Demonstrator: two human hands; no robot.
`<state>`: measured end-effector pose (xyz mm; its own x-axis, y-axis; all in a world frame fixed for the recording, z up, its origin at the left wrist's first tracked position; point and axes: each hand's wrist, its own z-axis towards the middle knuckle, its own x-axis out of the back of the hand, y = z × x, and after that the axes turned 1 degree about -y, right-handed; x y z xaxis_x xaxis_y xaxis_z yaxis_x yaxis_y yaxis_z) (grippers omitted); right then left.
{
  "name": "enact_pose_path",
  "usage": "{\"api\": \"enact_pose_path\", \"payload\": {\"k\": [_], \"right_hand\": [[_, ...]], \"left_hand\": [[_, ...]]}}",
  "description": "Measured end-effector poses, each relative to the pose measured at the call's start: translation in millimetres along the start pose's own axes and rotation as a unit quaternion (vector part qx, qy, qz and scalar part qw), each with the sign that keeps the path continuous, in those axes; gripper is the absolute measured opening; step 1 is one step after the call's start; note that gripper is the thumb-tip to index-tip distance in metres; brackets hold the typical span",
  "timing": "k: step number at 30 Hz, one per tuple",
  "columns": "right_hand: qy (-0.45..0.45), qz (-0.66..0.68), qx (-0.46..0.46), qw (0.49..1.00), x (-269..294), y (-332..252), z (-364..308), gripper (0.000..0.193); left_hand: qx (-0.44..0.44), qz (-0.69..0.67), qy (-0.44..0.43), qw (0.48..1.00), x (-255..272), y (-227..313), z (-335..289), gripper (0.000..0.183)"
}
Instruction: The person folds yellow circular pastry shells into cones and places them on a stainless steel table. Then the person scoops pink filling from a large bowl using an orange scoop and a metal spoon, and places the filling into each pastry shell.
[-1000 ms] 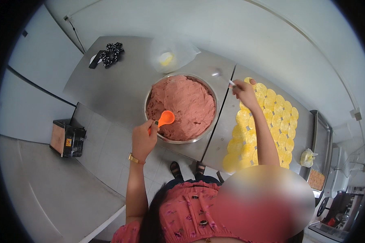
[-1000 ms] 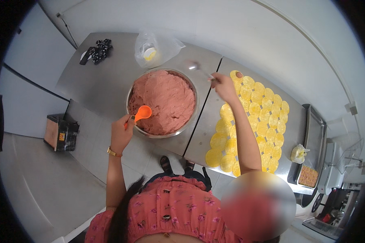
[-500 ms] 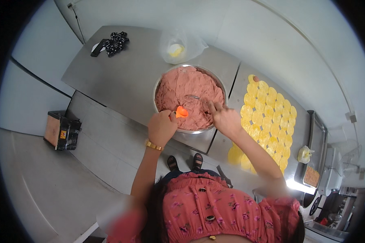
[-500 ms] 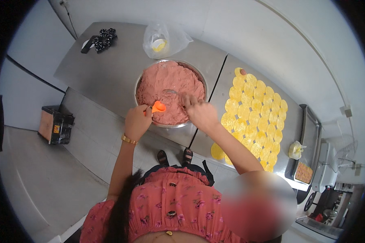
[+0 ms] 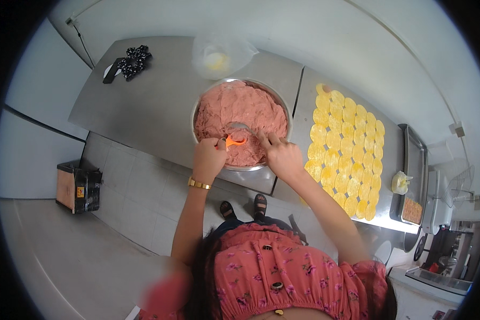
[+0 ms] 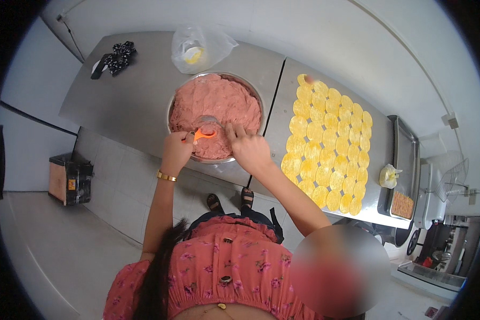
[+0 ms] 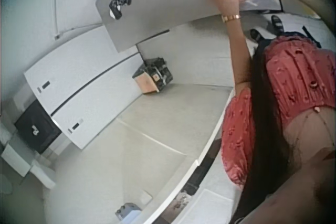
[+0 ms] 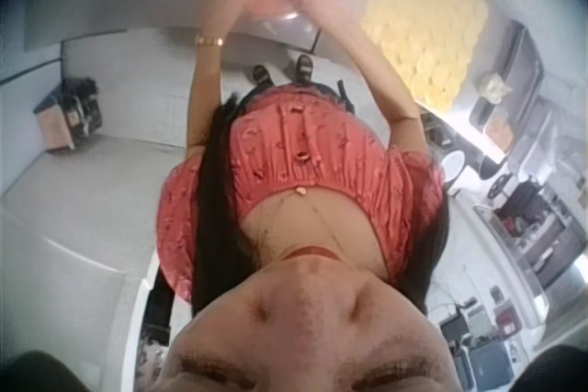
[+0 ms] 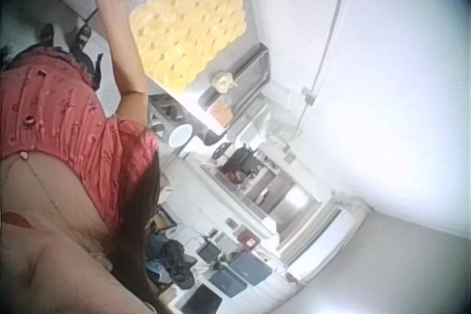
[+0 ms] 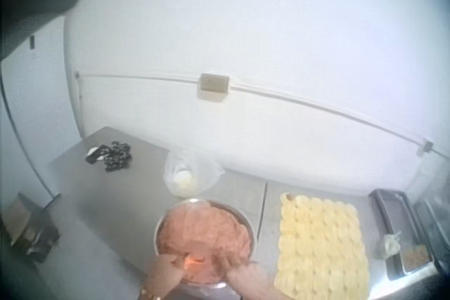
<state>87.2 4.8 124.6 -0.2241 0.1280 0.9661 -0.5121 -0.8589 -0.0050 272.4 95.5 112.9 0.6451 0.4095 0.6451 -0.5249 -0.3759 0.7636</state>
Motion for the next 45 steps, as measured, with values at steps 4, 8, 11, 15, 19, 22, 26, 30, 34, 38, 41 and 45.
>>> {"api": "enact_pose_path", "payload": {"k": [4,8,11,15,19,22,26,30,34,38,41,45], "right_hand": [[-0.025,0.011,0.000,1.000,-2.4,0.7,-27.2,0.050],[-0.019,0.047,-0.067,0.996,-8.5,-9.5,-41.2,0.056],[-0.002,0.064,-0.093,0.994,-15.3,-21.0,-44.2,0.060],[-0.013,0.065,-0.094,0.993,-19.1,-21.3,-48.4,0.064],[0.024,0.084,-0.075,0.993,-22.4,-21.6,-47.5,0.067],[0.011,0.089,-0.070,0.994,-21.6,-21.1,-45.9,0.069],[0.018,0.055,-0.096,0.994,-19.4,-19.3,-46.3,0.070],[0.052,0.054,-0.091,0.993,-23.0,-25.6,-44.0,0.069],[0.042,0.030,-0.088,0.995,-21.7,-22.2,-40.5,0.066],[0.021,0.067,-0.095,0.993,-10.4,-10.8,-36.2,0.063],[0.024,0.030,-0.084,0.996,-4.3,-17.9,-37.5,0.062],[0.043,-0.014,-0.067,0.997,-6.3,-28.6,-42.7,0.064]], "left_hand": [[0.032,-0.054,-0.025,0.998,1.1,-3.2,-3.2,0.029],[0.023,-0.067,-0.038,0.997,0.4,-1.7,-2.4,0.030],[0.050,-0.102,-0.074,0.991,1.5,-2.9,0.5,0.029],[0.048,-0.118,-0.075,0.989,0.3,-6.0,-0.7,0.028],[0.013,-0.127,-0.070,0.989,-3.6,-6.4,-0.4,0.028],[0.030,-0.150,-0.068,0.986,-4.5,-6.1,-2.1,0.028],[0.021,-0.198,-0.059,0.978,-7.1,-4.4,-2.7,0.027],[-0.022,-0.140,-0.038,0.989,-4.5,-2.5,-1.8,0.027],[-0.044,-0.146,-0.012,0.988,-6.4,3.7,-9.5,0.027],[-0.044,-0.101,0.009,0.994,-9.0,10.7,-11.3,0.025],[-0.050,-0.108,0.020,0.993,-8.7,12.6,-9.6,0.025],[-0.047,-0.147,0.015,0.988,-11.9,8.1,-9.6,0.027]]}}
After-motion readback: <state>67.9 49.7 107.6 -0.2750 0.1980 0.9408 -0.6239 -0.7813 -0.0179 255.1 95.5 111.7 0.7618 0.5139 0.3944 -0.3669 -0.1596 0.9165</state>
